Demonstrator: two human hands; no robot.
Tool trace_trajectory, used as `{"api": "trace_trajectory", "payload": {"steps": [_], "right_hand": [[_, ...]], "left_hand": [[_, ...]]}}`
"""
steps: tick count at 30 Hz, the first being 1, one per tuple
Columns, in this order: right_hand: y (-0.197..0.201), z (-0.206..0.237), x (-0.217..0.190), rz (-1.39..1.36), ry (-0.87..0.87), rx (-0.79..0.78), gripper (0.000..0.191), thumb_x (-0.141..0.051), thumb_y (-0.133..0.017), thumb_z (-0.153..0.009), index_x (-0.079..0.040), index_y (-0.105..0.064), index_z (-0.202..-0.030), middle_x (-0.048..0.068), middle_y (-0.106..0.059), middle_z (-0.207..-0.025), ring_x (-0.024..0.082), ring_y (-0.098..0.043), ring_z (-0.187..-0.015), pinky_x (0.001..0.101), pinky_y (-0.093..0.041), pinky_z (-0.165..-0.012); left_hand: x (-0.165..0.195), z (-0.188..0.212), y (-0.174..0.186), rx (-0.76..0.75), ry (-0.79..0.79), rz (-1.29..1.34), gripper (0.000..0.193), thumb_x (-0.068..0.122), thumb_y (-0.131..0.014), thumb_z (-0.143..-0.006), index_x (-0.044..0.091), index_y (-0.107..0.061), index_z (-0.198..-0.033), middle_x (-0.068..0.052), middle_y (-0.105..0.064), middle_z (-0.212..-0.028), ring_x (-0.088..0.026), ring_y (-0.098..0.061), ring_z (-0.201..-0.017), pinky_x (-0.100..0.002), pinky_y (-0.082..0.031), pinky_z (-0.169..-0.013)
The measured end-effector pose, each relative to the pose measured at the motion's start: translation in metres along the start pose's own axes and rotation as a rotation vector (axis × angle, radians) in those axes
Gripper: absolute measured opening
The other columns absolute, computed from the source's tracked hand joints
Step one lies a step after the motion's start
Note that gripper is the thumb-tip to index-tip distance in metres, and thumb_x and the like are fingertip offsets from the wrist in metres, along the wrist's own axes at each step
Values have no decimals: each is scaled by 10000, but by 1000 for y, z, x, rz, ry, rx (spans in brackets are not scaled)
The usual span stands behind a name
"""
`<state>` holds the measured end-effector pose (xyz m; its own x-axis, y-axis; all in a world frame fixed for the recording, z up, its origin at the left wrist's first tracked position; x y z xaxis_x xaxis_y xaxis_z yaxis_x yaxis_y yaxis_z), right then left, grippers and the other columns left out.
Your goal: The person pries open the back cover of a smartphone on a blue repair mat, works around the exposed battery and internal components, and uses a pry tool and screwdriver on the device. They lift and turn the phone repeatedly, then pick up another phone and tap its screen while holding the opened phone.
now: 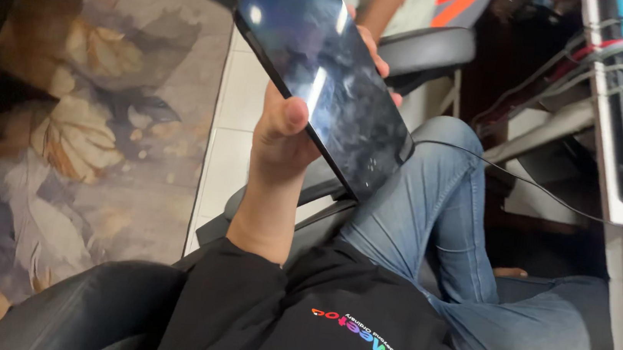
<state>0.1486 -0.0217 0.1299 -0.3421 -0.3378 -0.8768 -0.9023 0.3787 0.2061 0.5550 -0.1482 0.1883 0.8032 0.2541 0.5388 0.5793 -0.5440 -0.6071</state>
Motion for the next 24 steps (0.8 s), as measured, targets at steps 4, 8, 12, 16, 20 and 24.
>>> {"api": "trace_trajectory", "payload": {"steps": [4,8,12,16,20,24], "right_hand": [[-136,-25,-40,-199,73,-391,506,-276,-630,-1099,-22,-432,-1490,123,-492,-1495,222,-506,-1396,399,-477,-1202],[-258,-25,-96,-215,258,-815,710,-276,-746,-938,-44,-426,-1528,105,-464,-1575,244,-470,-1495,419,-421,-1233],[-340,-17,-137,-231,284,-1016,829,-246,-783,-889,-35,-351,-1564,110,-436,-1598,259,-473,-1494,434,-418,-1219],[-398,-15,-149,-366,136,-1124,800,-200,-764,-920,-62,-333,-1579,125,-442,-1603,261,-518,-1442,421,-445,-1200],[-442,-11,-143,-528,-46,-1197,788,-164,-759,-919,-79,-317,-1566,119,-449,-1517,234,-543,-1281,369,-521,-1013],[-472,-11,-137,-524,-75,-1179,728,-142,-726,-966,-63,-328,-1571,112,-441,-1508,206,-592,-1161,313,-544,-978]], "left_hand": [[46,27,20,78,-64,-16,907,347,-878,-889,-11,-350,-1534,-152,-565,-1289,-236,-626,-1215,-479,-595,-1034],[77,50,45,202,-108,-193,844,261,-904,-900,-34,-398,-1508,-155,-588,-1289,-247,-629,-1207,-443,-590,-1055],[96,61,70,327,-96,-300,712,179,-898,-906,-42,-469,-1430,-139,-616,-1256,-248,-624,-1138,-395,-576,-1027],[122,58,90,361,-126,-365,677,113,-883,-905,17,-473,-1436,-81,-600,-1242,-192,-612,-1190,-377,-574,-1017],[142,57,111,349,-140,-533,616,83,-866,-923,23,-476,-1396,-65,-597,-1230,-151,-616,-1164,-317,-534,-1054],[142,61,156,499,-43,-432,591,149,-837,-911,10,-471,-1353,-90,-606,-1170,-163,-643,-1046,-364,-596,-897]]}}
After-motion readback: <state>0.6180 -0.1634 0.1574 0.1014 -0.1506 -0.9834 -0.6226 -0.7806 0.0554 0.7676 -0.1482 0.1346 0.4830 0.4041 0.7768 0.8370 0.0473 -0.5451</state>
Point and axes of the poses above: each hand's wrist, its own z-axis away from the middle knuckle, its own y-axis out of the back of the hand, x = y × z, the point moved 10 cm from there along -z, towards the middle knuckle
